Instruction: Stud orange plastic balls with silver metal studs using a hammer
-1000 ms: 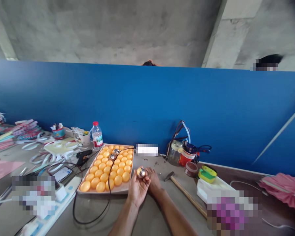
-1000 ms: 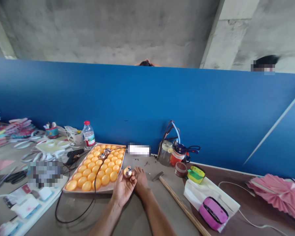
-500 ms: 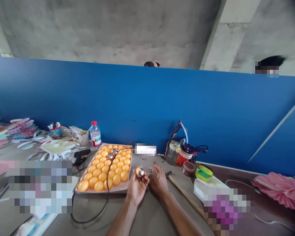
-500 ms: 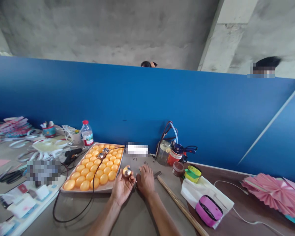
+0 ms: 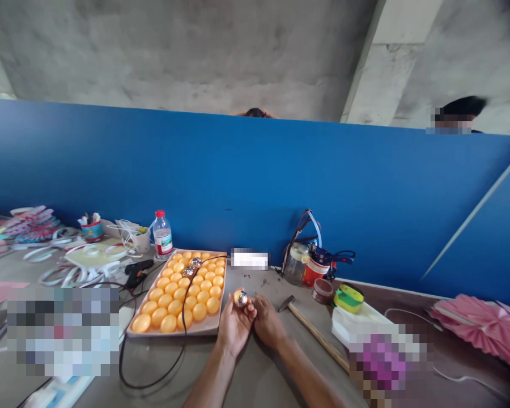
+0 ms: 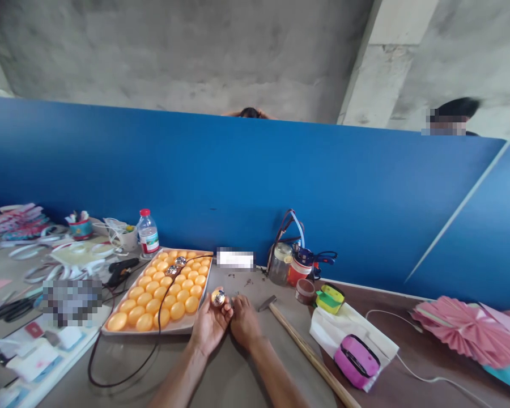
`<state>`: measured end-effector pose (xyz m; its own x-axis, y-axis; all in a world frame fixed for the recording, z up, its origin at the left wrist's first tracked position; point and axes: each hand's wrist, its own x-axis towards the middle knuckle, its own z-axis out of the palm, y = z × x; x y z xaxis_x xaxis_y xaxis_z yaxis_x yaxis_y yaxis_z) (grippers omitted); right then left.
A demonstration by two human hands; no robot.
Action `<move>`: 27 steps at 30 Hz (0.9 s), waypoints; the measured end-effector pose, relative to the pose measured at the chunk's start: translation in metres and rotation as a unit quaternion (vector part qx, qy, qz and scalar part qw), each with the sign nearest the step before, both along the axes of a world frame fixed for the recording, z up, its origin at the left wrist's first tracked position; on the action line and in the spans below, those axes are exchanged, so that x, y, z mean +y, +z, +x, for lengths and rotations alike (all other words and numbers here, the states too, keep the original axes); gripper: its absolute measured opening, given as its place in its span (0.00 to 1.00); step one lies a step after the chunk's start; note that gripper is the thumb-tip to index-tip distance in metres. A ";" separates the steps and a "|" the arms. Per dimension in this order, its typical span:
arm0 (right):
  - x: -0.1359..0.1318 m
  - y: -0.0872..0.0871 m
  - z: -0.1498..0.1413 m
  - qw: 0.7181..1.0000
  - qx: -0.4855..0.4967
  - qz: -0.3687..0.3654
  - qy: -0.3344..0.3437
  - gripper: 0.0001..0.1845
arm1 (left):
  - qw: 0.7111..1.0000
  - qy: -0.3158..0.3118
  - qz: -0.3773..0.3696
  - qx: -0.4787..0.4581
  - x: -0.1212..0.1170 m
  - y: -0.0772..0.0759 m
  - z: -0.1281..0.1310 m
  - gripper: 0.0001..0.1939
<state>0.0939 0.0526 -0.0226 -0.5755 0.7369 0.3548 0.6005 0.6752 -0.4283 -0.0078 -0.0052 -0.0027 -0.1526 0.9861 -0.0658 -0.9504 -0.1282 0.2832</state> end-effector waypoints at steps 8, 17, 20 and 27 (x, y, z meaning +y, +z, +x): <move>-0.019 0.001 0.021 0.999 0.000 0.050 -0.021 0.16 | 1.000 0.004 -0.002 -0.002 -0.001 0.003 -0.001 0.10; -0.018 -0.022 0.018 0.998 -0.056 0.026 -0.034 0.36 | 1.000 0.021 -0.007 -0.007 -0.001 0.005 -0.001 0.09; -0.014 -0.019 0.009 0.997 -0.062 0.022 -0.038 0.36 | 1.000 0.020 -0.004 -0.004 -0.001 0.005 -0.001 0.09; -0.005 0.000 -0.009 0.997 -0.041 0.051 0.033 0.22 | 1.000 0.014 0.001 -0.004 0.000 0.002 -0.003 0.10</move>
